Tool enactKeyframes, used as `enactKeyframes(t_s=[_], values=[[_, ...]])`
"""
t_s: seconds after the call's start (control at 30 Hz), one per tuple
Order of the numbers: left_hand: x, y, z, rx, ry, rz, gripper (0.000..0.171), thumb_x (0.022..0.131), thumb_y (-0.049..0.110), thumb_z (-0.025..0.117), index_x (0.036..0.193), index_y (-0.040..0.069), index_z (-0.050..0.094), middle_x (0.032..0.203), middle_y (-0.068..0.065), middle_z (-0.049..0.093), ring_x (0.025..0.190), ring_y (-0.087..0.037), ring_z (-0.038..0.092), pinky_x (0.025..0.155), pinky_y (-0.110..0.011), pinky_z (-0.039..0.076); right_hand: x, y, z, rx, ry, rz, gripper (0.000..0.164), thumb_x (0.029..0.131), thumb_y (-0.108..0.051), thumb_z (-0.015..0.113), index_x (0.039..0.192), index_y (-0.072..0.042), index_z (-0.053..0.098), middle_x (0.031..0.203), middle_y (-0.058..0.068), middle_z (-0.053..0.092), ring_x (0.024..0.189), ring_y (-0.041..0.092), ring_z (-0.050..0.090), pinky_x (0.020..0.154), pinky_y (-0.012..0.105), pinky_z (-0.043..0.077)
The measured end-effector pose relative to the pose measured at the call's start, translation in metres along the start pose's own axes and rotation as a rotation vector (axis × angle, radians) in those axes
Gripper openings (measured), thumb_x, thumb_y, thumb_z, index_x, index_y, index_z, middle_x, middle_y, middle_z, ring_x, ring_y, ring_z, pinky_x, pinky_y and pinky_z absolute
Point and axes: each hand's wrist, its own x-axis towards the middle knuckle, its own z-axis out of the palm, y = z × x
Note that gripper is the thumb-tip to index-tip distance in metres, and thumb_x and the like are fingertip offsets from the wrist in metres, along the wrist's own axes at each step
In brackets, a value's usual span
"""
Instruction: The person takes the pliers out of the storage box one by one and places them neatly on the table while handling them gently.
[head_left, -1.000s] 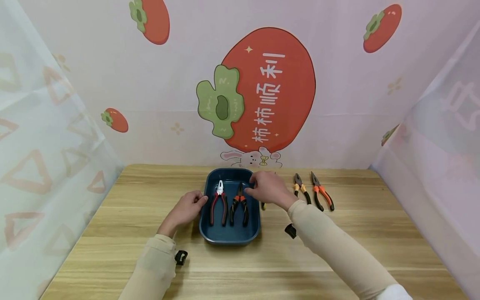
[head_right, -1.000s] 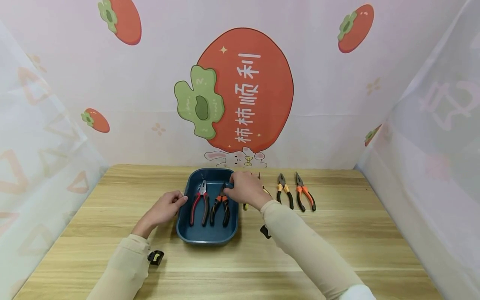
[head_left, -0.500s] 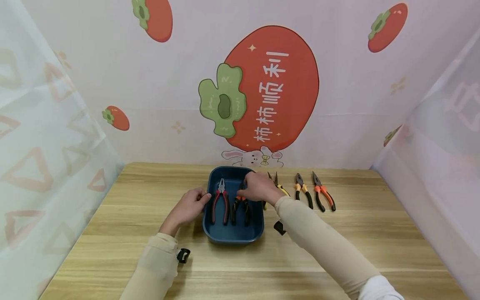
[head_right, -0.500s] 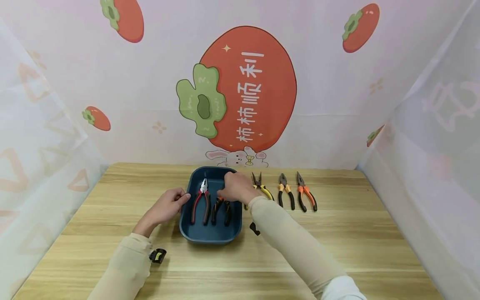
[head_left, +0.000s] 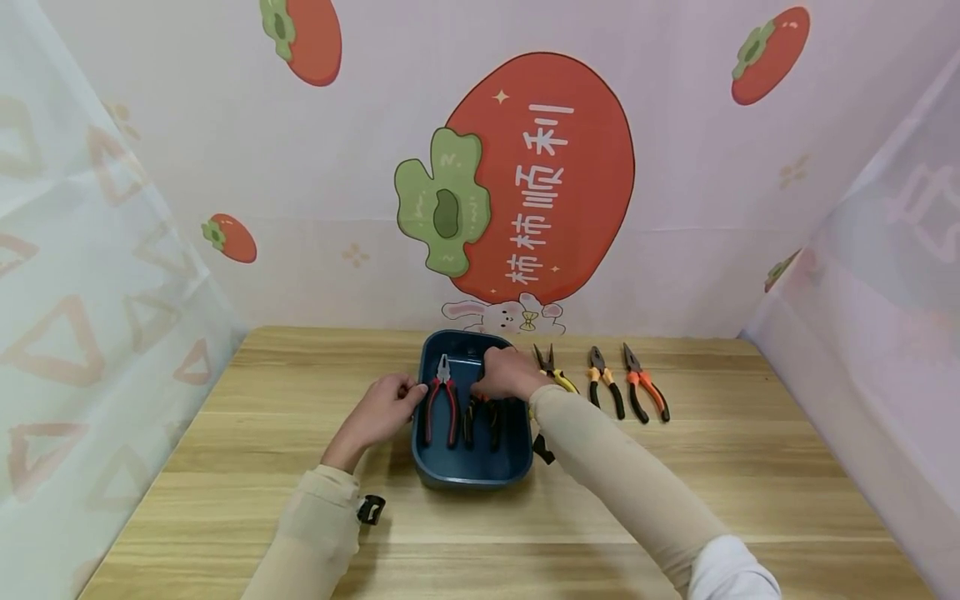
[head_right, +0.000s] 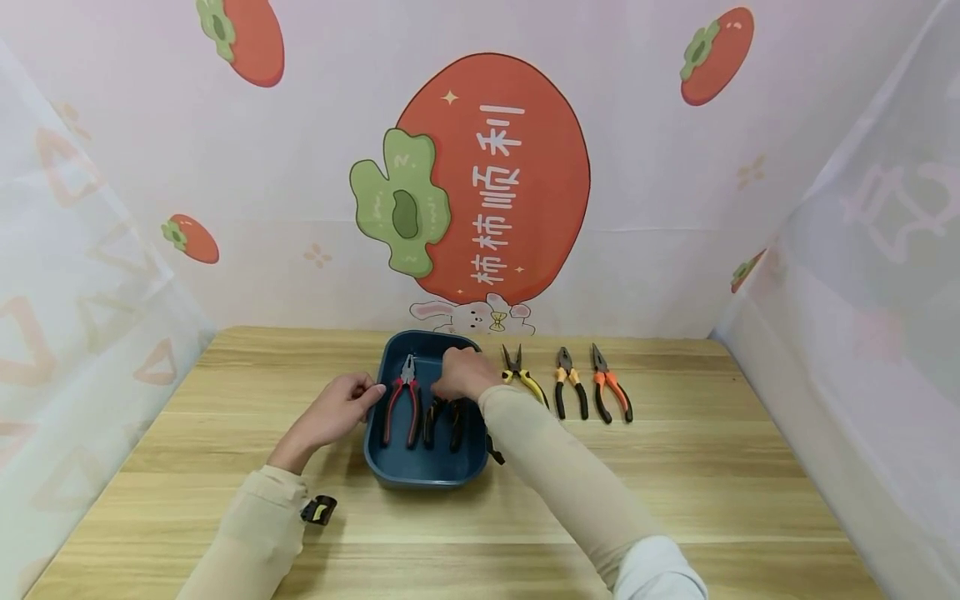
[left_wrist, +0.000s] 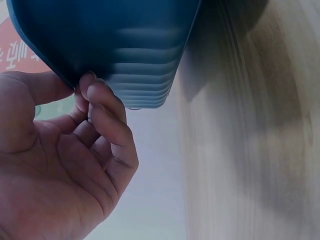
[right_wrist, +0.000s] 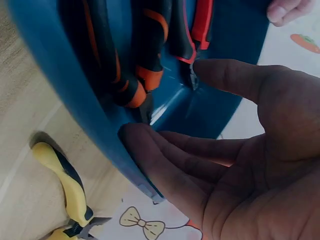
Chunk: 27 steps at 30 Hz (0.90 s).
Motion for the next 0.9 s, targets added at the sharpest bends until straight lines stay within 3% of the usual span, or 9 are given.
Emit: enactKeyframes(t_s=[0.23, 0.37, 0.53, 0.9], values=[[0.001, 0.003, 0.001, 0.02, 0.024, 0.03, 0.026, 0.105, 0.016, 0.056, 0.081, 0.005, 0.058, 0.066, -0.002, 0.052, 0.058, -0.017, 0.049, 0.054, -0.03, 0.039, 0.008, 0.0, 0.003, 0.029, -0.061, 0.042, 0.029, 0.094, -0.032, 0.073, 0.077, -0.009, 0.07, 0.074, 0.009, 0.068, 0.063, 0.025, 0.069, 0.057, 0.037, 0.059], [0.002, 0.005, 0.001, 0.011, 0.02, 0.028, 0.026, 0.105, 0.016, 0.056, 0.082, 0.004, 0.058, 0.067, -0.003, 0.052, 0.058, -0.017, 0.049, 0.054, -0.03, 0.039, 0.013, -0.001, 0.006, 0.032, -0.087, 0.077, 0.028, 0.095, -0.033, 0.072, 0.084, -0.007, 0.068, 0.077, 0.011, 0.065, 0.063, 0.025, 0.068, 0.058, 0.037, 0.059], [0.002, 0.007, 0.001, 0.004, 0.014, 0.018, 0.024, 0.104, 0.016, 0.056, 0.084, 0.003, 0.059, 0.068, -0.003, 0.053, 0.059, -0.017, 0.05, 0.054, -0.03, 0.039, 0.018, -0.002, 0.012, 0.021, -0.091, 0.104, 0.031, 0.094, -0.034, 0.073, 0.093, -0.003, 0.066, 0.081, 0.013, 0.064, 0.06, 0.026, 0.068, 0.053, 0.036, 0.058], [0.002, 0.005, 0.001, 0.008, 0.016, 0.031, 0.025, 0.105, 0.017, 0.055, 0.085, 0.003, 0.06, 0.068, -0.003, 0.053, 0.058, -0.017, 0.048, 0.053, -0.03, 0.038, 0.021, -0.004, 0.015, 0.031, -0.097, 0.123, 0.03, 0.093, -0.032, 0.074, 0.096, -0.003, 0.065, 0.083, 0.015, 0.064, 0.059, 0.026, 0.068, 0.051, 0.036, 0.057]])
